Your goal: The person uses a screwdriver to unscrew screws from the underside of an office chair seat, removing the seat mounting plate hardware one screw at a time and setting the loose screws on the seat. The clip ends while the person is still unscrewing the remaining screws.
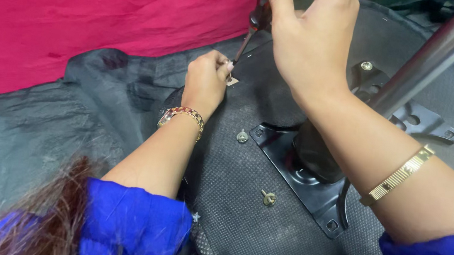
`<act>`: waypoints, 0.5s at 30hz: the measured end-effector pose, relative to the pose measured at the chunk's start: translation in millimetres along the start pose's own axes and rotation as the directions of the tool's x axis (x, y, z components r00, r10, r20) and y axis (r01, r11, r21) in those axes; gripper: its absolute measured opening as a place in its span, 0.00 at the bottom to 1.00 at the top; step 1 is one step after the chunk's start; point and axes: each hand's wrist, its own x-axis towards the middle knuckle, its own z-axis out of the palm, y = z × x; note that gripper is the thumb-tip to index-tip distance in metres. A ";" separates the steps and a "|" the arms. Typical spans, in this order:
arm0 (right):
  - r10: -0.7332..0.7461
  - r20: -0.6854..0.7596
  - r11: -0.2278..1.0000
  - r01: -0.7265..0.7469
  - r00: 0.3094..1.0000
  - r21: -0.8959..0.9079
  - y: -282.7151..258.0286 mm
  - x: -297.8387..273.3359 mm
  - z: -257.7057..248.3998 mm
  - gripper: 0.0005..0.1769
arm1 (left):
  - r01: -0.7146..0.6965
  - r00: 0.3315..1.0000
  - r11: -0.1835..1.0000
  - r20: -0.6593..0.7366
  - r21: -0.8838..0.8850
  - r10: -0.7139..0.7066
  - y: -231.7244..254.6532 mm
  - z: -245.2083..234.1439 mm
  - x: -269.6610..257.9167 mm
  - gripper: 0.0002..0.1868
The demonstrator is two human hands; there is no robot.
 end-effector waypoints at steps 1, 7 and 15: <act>0.013 -0.003 1.000 -0.013 1.000 0.007 -0.8 0.2 0.5 0.14 | 0.020 0.999 0.996 -0.028 -0.092 -0.022 2.6 -2.3 -0.1 0.10; 0.075 -0.019 0.997 -0.075 0.997 -0.016 -5.9 4.3 -1.1 0.14 | 0.143 0.971 0.988 0.204 -0.066 -0.127 19.9 -28.4 -26.2 0.13; 0.081 0.102 0.996 -0.085 0.992 0.039 -7.2 3.3 -3.7 0.17 | 0.177 0.967 0.984 0.190 -0.008 -0.173 33.5 -46.7 -114.7 0.16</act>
